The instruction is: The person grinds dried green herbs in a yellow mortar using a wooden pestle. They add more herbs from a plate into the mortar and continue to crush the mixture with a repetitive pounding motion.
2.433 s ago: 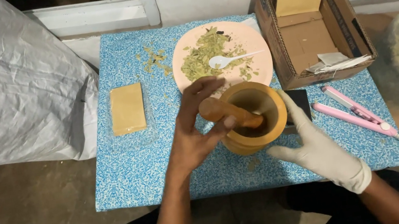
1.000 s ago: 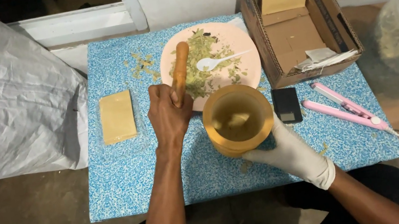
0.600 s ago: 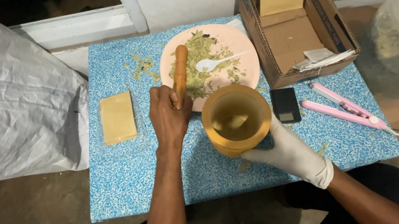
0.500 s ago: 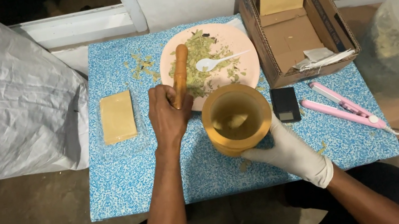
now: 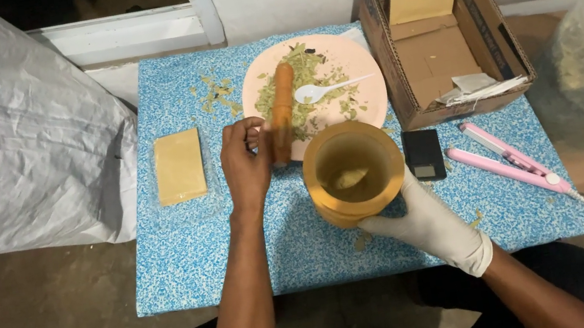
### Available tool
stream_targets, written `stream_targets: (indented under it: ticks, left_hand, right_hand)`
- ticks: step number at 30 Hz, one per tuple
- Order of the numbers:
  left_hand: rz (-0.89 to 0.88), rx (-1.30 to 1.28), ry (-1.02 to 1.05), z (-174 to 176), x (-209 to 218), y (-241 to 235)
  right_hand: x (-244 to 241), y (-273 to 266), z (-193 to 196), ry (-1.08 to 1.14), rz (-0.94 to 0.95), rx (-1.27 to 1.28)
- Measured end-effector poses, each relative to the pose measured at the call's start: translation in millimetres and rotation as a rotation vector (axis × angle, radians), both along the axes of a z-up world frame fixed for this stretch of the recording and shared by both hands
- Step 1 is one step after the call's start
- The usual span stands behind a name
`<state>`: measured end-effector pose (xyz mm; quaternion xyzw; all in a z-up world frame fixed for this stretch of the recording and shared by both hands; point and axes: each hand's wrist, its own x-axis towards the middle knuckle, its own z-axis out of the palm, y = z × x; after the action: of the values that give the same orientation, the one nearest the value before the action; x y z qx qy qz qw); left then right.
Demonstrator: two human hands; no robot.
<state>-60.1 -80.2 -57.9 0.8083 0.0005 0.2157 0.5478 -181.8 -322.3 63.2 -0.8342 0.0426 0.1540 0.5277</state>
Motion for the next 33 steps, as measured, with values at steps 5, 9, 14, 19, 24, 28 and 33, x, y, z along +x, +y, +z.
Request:
stream_targets:
  ticks: [5,9,14,19,24,28,33]
  left_hand:
    - [-0.026,0.053,-0.011,10,-6,-5]
    - [-0.017,0.133,-0.075,-7,1,-4]
    - [-0.007,0.119,-0.044,-4,-1,-8]
    - [0.008,0.160,-0.063,14,-14,-11]
    - [-0.024,-0.087,-0.130,12,-38,-32]
    - [-0.131,-0.346,-0.007,37,-73,-52]
    - [-0.432,-0.546,-0.175,23,-85,-68]
  right_hand:
    - [-2,1,1,0.004,0.000,0.013]
    - [-2,-2,-1,0.001,0.002,0.025]
    - [-3,0,-2,0.006,-0.009,0.035]
    - [-2,-9,-19,-0.010,0.010,0.035]
    - [-5,-7,19,-0.129,0.222,0.004]
    - [-7,-34,24,-0.222,0.176,0.189]
    - [40,-36,2,-0.448,0.078,0.563]
